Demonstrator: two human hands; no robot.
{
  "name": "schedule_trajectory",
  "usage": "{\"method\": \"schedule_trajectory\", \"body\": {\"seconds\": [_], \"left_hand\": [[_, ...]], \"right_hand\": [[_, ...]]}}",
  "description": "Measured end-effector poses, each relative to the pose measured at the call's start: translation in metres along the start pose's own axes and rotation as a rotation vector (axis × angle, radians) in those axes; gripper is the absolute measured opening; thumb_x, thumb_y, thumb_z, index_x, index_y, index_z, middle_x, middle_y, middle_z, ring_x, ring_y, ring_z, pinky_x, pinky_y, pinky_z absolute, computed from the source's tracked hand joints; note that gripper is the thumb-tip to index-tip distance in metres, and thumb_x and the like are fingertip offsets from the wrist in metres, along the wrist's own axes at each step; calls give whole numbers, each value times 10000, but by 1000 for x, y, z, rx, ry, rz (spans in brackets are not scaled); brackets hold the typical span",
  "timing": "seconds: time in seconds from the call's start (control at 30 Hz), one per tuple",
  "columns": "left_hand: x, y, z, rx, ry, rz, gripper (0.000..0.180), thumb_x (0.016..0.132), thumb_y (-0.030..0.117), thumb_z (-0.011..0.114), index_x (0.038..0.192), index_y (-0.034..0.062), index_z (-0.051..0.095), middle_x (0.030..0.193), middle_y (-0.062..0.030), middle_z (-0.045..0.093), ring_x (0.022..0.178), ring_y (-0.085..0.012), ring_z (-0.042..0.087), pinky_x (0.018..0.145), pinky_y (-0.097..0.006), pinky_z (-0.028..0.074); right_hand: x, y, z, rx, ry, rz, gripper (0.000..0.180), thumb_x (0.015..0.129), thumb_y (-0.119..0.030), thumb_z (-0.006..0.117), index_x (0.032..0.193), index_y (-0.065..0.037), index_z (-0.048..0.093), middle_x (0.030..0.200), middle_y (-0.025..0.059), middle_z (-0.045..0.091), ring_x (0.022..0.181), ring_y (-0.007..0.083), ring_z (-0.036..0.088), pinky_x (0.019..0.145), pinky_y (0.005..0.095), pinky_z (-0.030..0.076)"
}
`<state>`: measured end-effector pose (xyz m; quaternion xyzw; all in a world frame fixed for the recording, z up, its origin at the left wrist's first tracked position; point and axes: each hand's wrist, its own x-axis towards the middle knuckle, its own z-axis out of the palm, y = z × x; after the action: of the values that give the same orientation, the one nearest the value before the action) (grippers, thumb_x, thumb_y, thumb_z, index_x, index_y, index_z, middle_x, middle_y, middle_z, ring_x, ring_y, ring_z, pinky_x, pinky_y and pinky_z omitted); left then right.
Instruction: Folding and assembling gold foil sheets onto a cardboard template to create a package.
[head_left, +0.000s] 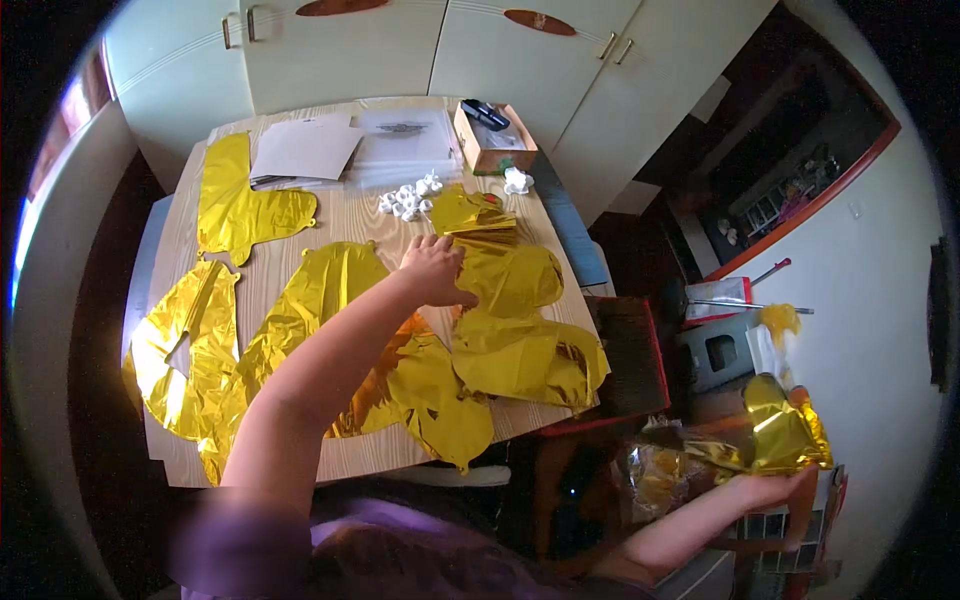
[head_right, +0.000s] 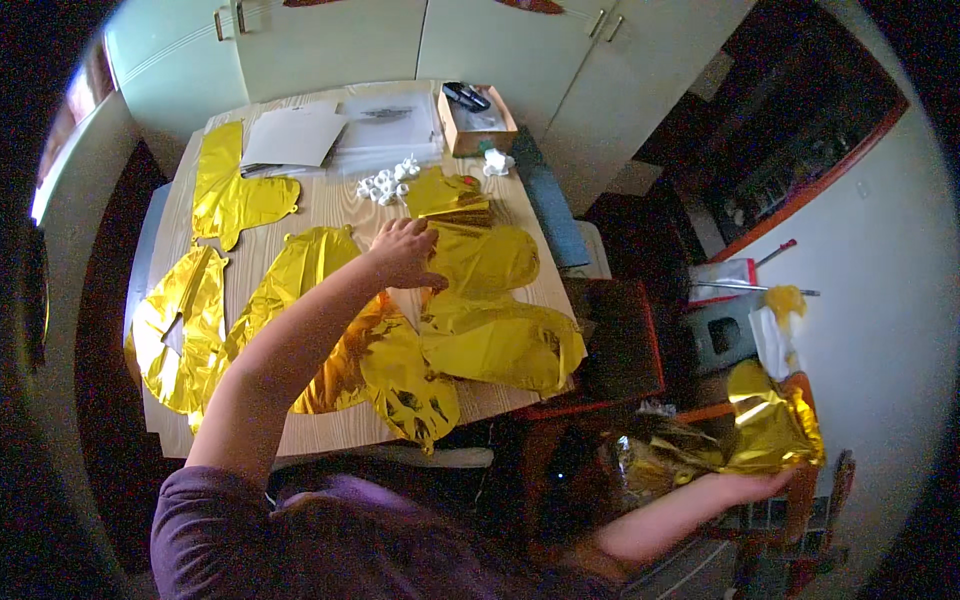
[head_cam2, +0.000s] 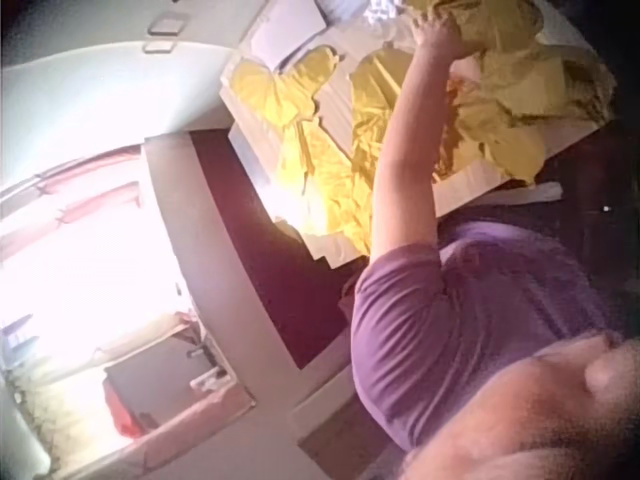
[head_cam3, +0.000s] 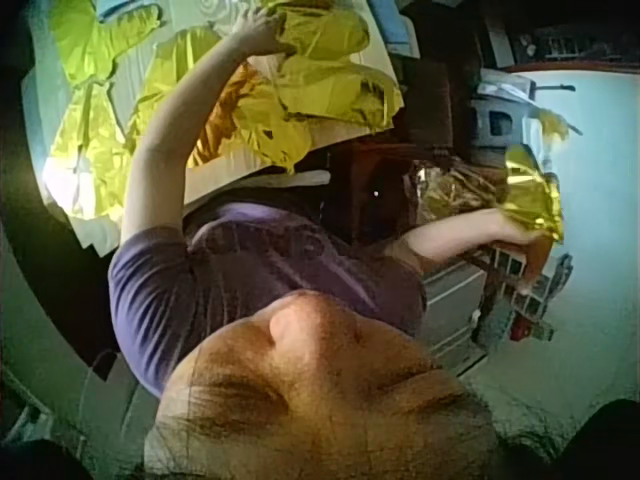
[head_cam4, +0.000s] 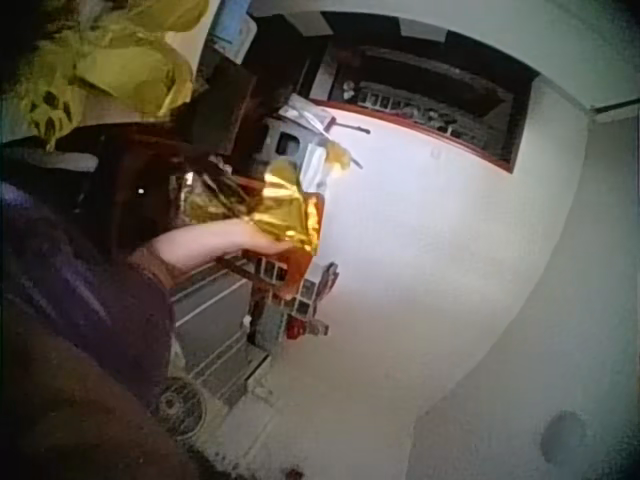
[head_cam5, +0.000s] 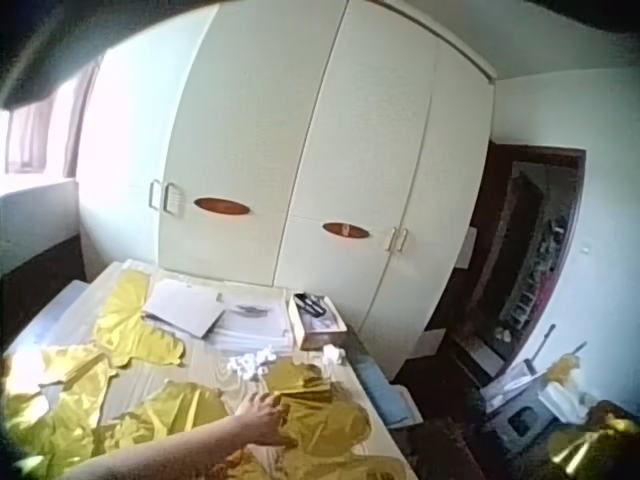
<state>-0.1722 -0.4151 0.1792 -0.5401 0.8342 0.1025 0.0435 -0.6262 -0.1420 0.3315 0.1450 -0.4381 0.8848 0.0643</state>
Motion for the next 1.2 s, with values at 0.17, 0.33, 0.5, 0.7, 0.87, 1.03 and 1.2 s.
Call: {"method": "schedule_trajectory", "body": {"seconds": [0.17, 0.33, 0.5, 0.7, 0.87, 1.03, 1.2], "left_hand": [[-7, 29, 13, 10, 92, -30, 1021, 784, 808, 478, 1481, 74, 346, 1537, -212, 278, 1431, -389, 238, 1193, -500, 135], [-23, 37, 4, 5, 50, -121, 1028, 796, 801, 434, 1532, 103, 266, 1573, -217, 227, 1472, -398, 149, 1195, -512, 35], [-20, 39, 8, 19, 84, -125, 1039, 796, 818, 399, 1540, 111, 241, 1587, -201, 202, 1480, -391, 117, 1192, -527, 14], [-37, 4, -4, -250, 277, -309, 716, 924, 579, 456, 1460, 109, 384, 1487, -208, 360, 1397, -378, 309, 1171, -505, 166], [-80, -105, -2, -583, 861, -361, 301, 900, 303, 584, 1091, 91, 681, 1141, -175, 637, 1096, -360, 581, 949, -472, 465], [-188, -158, -1, -388, 742, -166, 262, 884, 222, 631, 1084, 57, 671, 1100, -182, 655, 1088, -366, 594, 953, -448, 472], [-268, -171, 43, -300, 582, 27, 266, 839, 173, 657, 1073, 48, 668, 1168, -154, 633, 1154, -348, 551, 998, -468, 434]], "right_hand": [[-20, -39, 41, 14, -138, -127, 528, 975, -363, 428, 1334, 20, 492, 1348, 181, 520, 1234, 325, 528, 1034, 468, 452], [-66, 0, 76, 96, -251, 105, 484, 1003, -351, 402, 1298, 10, 530, 1247, 144, 582, 1134, 297, 579, 1007, 430, 444], [-166, -24, 116, 289, -574, 231, 396, 964, -276, 480, 1213, 17, 575, 1144, 128, 620, 1031, 229, 600, 905, 361, 474], [-265, -8, 140, 163, -1511, 356, 203, 881, -80, 654, 1067, 1, 662, 960, 85, 681, 866, 104, 612, 754, 248, 489], [-412, 53, 156, 35, -1734, -175, 122, 851, -108, 657, 853, 11, 632, 787, 181, 642, 697, 307, 634, 629, 390, 498], [-504, 130, 151, -142, -1900, -339, 139, 851, -141, 635, 843, -3, 655, 808, 202, 632, 758, 389, 623, 685, 440, 512], [-501, 128, 146, -203, -1946, -303, 178, 835, -198, 676, 900, -34, 691, 940, 166, 674, 880, 370, 631, 800, 439, 508]]}}
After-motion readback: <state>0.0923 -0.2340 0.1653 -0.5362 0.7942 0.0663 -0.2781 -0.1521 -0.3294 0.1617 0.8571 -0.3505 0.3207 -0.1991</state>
